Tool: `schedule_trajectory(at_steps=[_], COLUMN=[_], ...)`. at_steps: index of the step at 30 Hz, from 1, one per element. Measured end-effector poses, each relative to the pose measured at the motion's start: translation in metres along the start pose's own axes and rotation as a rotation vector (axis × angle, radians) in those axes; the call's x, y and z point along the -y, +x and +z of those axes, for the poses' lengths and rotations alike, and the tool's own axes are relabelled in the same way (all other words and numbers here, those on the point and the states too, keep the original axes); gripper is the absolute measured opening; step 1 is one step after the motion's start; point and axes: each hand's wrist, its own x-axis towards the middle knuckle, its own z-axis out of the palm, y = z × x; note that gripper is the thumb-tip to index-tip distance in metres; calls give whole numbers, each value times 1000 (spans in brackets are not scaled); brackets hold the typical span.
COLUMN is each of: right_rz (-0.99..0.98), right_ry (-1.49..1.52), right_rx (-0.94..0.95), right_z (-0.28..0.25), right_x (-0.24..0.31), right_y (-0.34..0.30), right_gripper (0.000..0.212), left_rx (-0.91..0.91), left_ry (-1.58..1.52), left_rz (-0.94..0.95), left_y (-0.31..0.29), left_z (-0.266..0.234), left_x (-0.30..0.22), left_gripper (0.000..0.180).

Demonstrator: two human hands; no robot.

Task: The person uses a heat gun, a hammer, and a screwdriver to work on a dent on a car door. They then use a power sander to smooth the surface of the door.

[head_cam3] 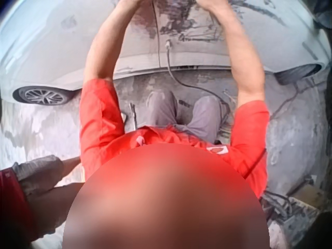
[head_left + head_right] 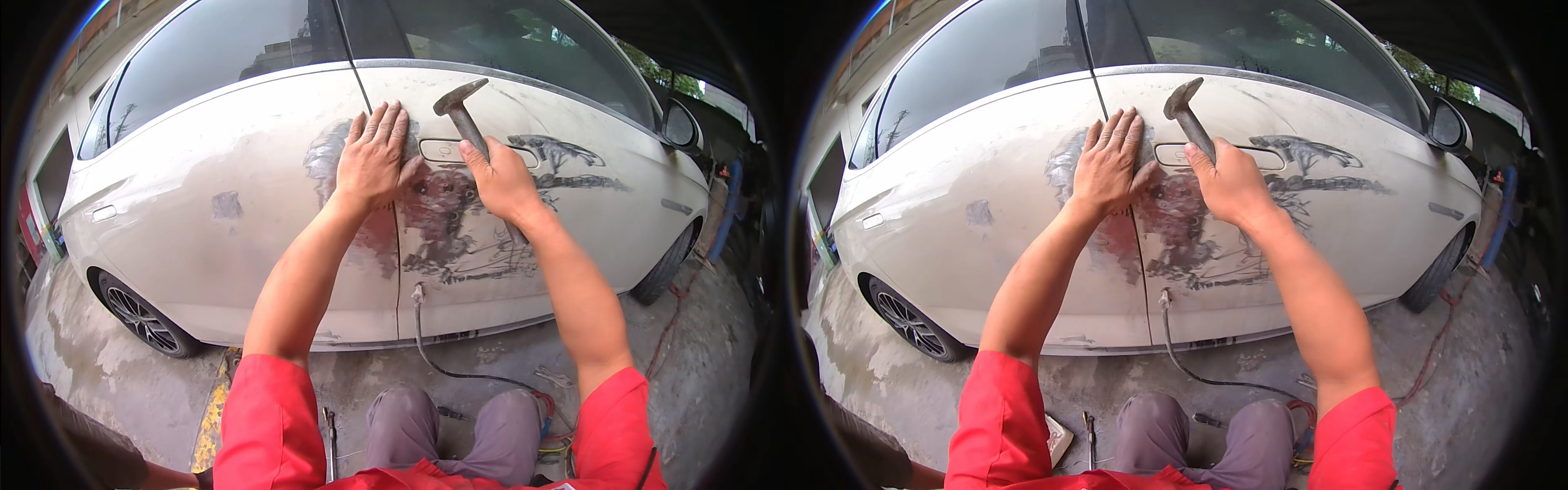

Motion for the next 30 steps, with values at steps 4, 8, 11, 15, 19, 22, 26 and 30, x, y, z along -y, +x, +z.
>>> schedule_trajectory(at_steps=[4, 8, 11, 15, 19, 22, 26, 30], right_rz=[-96, -3, 82, -118, 35, -109, 63, -149], right_ry=[61, -237, -106, -308, -228, -221, -295, -260], right_rx=[-17, 73, 83, 67, 47, 115, 120, 215], right_z=[10, 15, 2, 14, 3, 6, 3, 14], right_x=[-4, -16, 9, -16, -2, -12, 15, 27], right_y=[-7, 10, 9, 8, 23, 19, 40, 33], right_gripper=[53, 54, 55, 56, 55, 56, 56, 60], left_rx=[-37, -90, -96, -96, -198, -367, -367, -421], left_ry=[-8, -4, 0, -16, -62, -185, -269, -431], left_rz=[-145, -215, -214, -207, -151, -52, 39, 45], left_y=[-1, -3, -6, -4, -12, -16, -34, -40], left_z=[2, 6, 7, 5, 14, 14, 14, 10], left_x=[6, 5, 8, 6, 15, 15, 17, 14], left_gripper=[69, 61, 60, 59, 50, 34, 32, 26])
